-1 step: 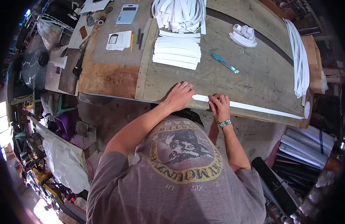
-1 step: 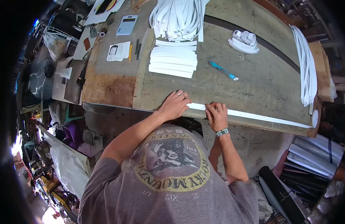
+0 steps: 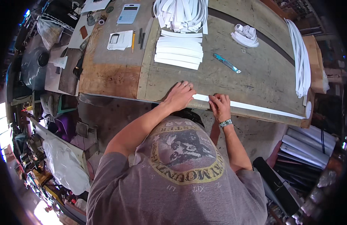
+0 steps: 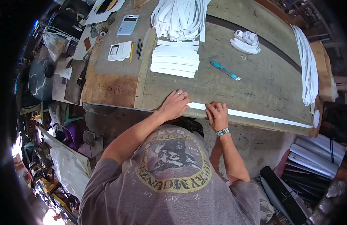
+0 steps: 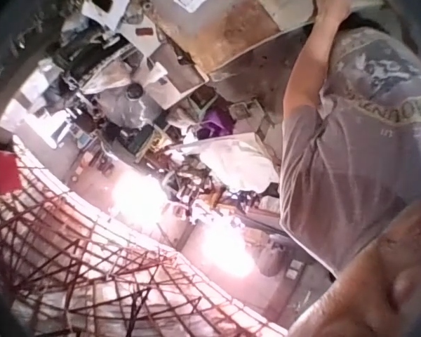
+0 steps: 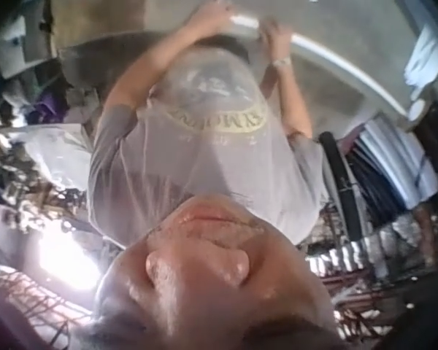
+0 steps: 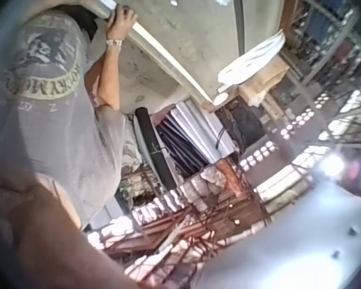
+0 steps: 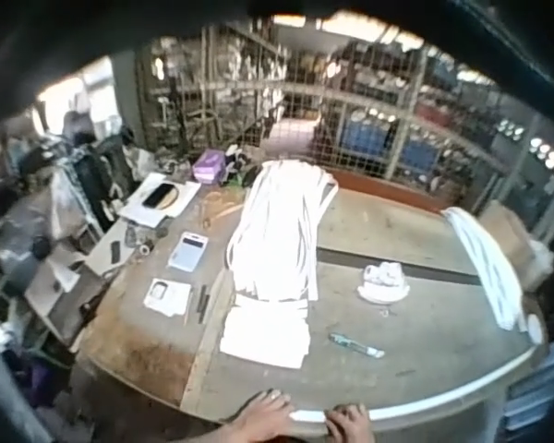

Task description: Marking leather strips with a pen and then cutting them with a utility knife.

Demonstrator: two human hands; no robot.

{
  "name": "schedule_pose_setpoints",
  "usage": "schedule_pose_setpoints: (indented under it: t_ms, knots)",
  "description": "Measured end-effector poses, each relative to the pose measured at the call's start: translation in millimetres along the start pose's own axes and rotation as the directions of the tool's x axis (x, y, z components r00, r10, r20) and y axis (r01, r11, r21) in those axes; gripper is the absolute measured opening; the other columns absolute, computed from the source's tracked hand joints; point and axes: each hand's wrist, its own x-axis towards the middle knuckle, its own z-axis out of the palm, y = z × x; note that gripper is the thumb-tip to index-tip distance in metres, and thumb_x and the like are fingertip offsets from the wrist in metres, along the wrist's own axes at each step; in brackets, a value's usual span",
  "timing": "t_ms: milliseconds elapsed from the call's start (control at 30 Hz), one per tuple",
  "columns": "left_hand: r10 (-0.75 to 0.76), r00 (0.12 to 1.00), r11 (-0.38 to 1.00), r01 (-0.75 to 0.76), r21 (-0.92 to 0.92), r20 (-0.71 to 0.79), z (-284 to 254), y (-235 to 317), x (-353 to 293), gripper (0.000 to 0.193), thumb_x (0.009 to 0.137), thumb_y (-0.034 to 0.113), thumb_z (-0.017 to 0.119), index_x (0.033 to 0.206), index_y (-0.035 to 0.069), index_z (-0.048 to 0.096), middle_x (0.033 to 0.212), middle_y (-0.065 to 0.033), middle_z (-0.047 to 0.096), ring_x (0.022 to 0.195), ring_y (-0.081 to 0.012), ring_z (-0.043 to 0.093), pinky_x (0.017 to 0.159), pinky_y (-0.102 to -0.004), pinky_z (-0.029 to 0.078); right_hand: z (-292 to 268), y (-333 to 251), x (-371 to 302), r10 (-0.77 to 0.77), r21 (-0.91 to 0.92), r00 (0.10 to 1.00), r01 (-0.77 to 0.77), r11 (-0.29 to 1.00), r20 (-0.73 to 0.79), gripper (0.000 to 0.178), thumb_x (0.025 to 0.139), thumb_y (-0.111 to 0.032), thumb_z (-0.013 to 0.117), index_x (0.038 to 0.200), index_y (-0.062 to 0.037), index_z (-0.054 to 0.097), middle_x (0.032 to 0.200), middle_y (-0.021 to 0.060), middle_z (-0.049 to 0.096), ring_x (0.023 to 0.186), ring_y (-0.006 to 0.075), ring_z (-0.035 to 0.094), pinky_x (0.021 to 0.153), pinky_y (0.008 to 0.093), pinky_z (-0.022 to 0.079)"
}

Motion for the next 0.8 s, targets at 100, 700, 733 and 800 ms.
schedule_pose_setpoints:
  t_ms: [100,700,733,800]
  knots:
    - [-0.027,1.0,0.999,0.027,0.022,-0.008,-15,-10,-23,0.021,0.093,0.013,0.074,0.113,0.006,0.073,0.111,-0.0087,0.061,0.11,-0.0314,0.056,0.096,-0.0443,0.045,16,-25,11,-0.03,-0.023,0.999,0.031,0.999,0.02,0.028,0.089,-0.012,0.081,0.117,-0.0137,0.077,0.106,0.0066,0.066,0.1,0.0316,0.059,0.084,0.0451,0.046]
    - [-0.146,0.984,0.98,0.131,0.149,0.099,-56,-39,-122,0.083,0.092,0.033,0.079,0.161,0.002,0.044,0.174,-0.0122,0.035,0.165,-0.0326,0.022,0.134,-0.0524,0.019,74,-116,52,-0.014,-0.053,1.0,0.014,0.998,0.008,0.024,0.09,-0.014,0.08,0.114,-0.0175,0.078,0.107,0.0039,0.067,0.097,0.0304,0.06,0.079,0.045,0.047]
    - [-0.149,0.983,0.981,0.134,0.143,0.102,-60,-40,-121,0.083,0.092,0.033,0.08,0.161,0.002,0.044,0.173,-0.012,0.035,0.165,-0.0323,0.021,0.134,-0.0527,0.019,75,-118,52,-0.014,-0.059,1.0,0.014,0.998,-0.003,0.024,0.09,-0.014,0.08,0.114,-0.0174,0.078,0.107,0.0036,0.067,0.097,0.0301,0.06,0.079,0.045,0.047]
    - [-0.159,0.982,0.98,0.144,0.141,0.104,-63,-41,-120,0.083,0.091,0.034,0.081,0.16,0.003,0.045,0.173,-0.0116,0.036,0.165,-0.0318,0.022,0.134,-0.0532,0.02,77,-120,53,-0.016,-0.071,1.0,0.015,0.997,-0.009,0.025,0.09,-0.015,0.081,0.114,-0.0174,0.078,0.107,0.003,0.067,0.097,0.0293,0.06,0.078,0.0447,0.047]
